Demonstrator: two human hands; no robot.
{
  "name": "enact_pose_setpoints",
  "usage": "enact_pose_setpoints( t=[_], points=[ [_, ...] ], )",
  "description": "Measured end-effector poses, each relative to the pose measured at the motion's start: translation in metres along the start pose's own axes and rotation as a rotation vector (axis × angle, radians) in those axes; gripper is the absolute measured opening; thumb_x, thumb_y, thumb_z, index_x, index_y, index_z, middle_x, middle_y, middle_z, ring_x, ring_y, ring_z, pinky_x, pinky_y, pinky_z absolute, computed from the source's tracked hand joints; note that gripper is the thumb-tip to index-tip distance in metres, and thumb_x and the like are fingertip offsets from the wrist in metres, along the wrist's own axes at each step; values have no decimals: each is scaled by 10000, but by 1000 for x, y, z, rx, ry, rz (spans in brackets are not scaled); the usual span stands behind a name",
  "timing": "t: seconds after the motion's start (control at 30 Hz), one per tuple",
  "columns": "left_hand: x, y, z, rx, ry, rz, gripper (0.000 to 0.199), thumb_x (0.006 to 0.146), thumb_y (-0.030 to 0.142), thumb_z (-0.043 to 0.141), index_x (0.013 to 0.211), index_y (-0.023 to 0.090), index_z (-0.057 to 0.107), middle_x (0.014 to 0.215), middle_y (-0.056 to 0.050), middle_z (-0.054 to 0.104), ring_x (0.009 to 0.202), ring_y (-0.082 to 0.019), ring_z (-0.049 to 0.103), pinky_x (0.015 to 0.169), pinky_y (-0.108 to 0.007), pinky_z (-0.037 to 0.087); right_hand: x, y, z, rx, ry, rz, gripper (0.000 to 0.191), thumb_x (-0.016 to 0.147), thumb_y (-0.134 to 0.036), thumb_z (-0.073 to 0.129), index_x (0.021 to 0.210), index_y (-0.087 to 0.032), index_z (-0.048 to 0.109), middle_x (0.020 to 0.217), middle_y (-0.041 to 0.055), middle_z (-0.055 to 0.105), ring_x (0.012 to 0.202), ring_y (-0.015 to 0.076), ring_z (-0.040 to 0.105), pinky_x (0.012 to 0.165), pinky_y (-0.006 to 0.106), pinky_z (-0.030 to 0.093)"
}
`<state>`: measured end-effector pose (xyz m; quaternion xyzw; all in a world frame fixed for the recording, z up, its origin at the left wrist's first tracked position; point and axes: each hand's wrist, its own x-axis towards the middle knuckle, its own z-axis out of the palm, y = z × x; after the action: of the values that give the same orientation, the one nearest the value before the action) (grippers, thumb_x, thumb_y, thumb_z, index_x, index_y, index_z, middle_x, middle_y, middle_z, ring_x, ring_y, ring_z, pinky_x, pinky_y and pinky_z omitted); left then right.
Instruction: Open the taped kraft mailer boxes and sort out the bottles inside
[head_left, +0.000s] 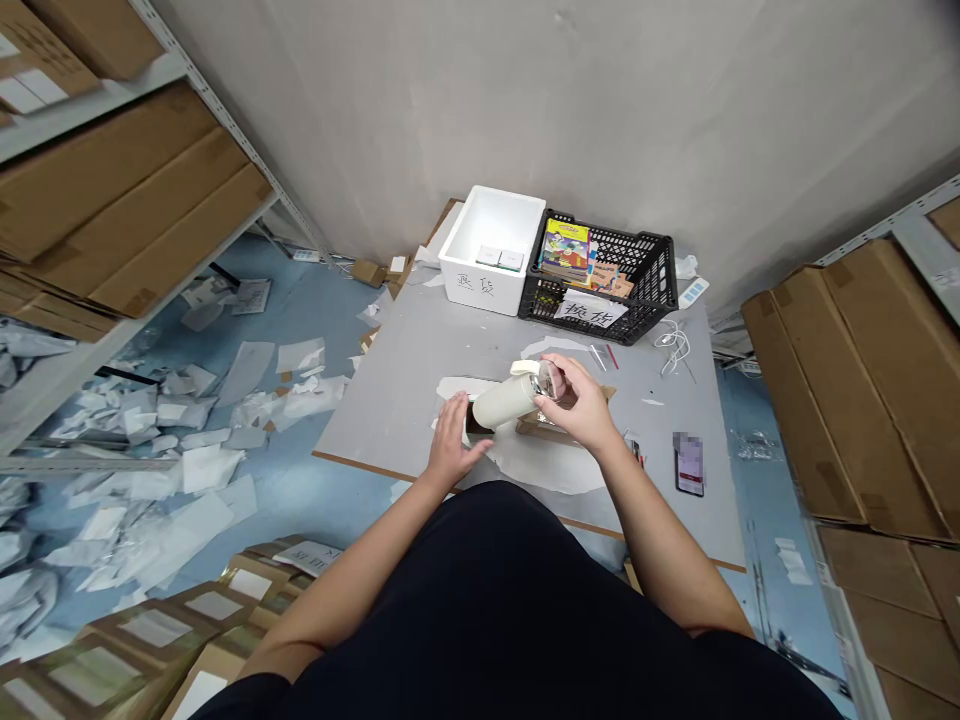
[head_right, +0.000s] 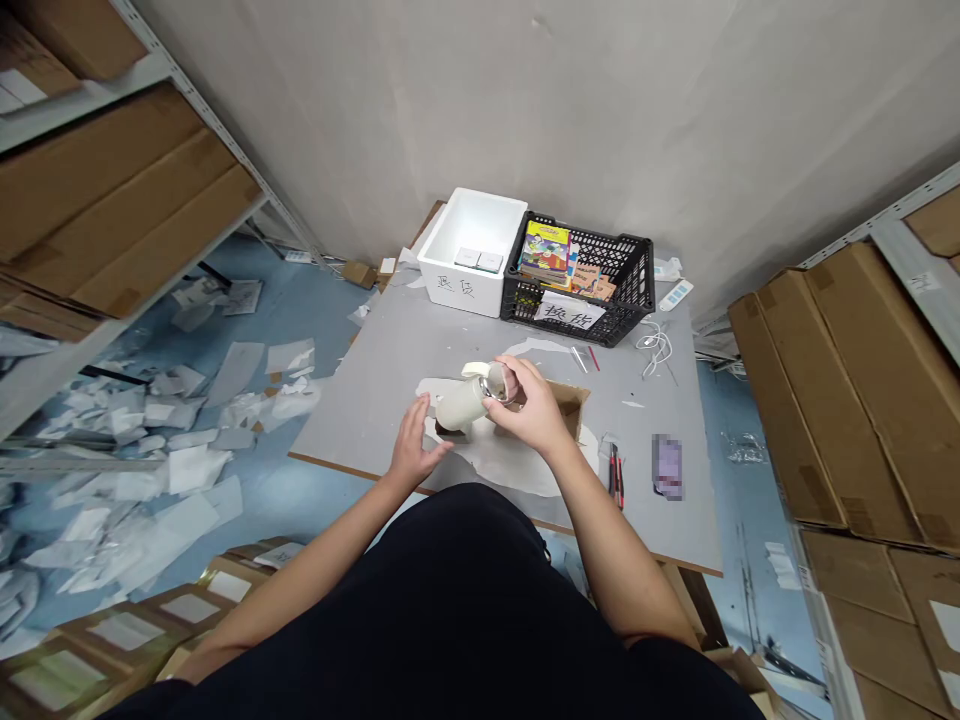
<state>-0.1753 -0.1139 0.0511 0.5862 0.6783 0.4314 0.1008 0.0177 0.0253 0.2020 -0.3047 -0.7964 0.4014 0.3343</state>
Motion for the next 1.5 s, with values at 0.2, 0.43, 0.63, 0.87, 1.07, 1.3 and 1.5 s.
enact_pose_setpoints(
  t=[0.2,0.43,0.63,0.87,1.07,1.3,1.5],
  points=[
    [15,47,1,-78,-65,-20,733,763,390,711,1404,201,410,1360,-143,523,1267,-303,485,1077,-454,383,-19,7,1,488,81,172,560,737,-410,750,1236,-244,557,1236,81,582,1123,255,554,970,398,456],
    [10,77,-2,-859,-405,-286,783,685,403,784,1361,185,456,1344,-142,543,1220,-307,526,991,-410,445,-34,16,-1,1018,-116,346,605,734,-495,748,1248,-246,547,1242,99,625,1192,304,550,981,483,463],
    [9,102,-10,-1364,-582,-482,739,685,539,769,1273,153,541,1164,-167,645,1024,-310,638,889,-431,488,-37,18,5,1209,-28,352,645,724,-617,697,1248,-282,529,1198,78,655,1137,295,592,963,513,481],
    [4,102,-2,-913,-430,-429,883,615,567,801,1341,192,469,1289,-145,571,1187,-336,543,982,-454,444,-38,7,9,1032,-56,354,636,686,-585,737,1193,-237,576,1148,98,678,1108,311,613,933,488,505],
    [6,107,-12,-990,-568,-445,863,658,660,711,1322,164,469,1205,-168,610,1044,-319,623,870,-439,501,-41,4,5,956,-52,366,720,640,-674,722,1204,-252,574,1132,98,686,1108,321,611,913,491,514],
    [10,111,-11,-761,-321,-410,882,583,548,817,1322,204,481,1313,-124,551,1203,-331,517,978,-441,444,-38,1,12,982,119,375,564,679,-519,772,1127,-219,607,1088,103,700,1101,315,619,914,476,526],
    [8,107,-20,-1163,-754,-501,889,691,746,607,1309,117,489,1089,-196,647,909,-323,654,779,-464,512,-41,4,11,1058,-44,396,580,699,-604,716,1115,-215,605,1095,119,699,1087,324,627,900,496,529]
  ],
)
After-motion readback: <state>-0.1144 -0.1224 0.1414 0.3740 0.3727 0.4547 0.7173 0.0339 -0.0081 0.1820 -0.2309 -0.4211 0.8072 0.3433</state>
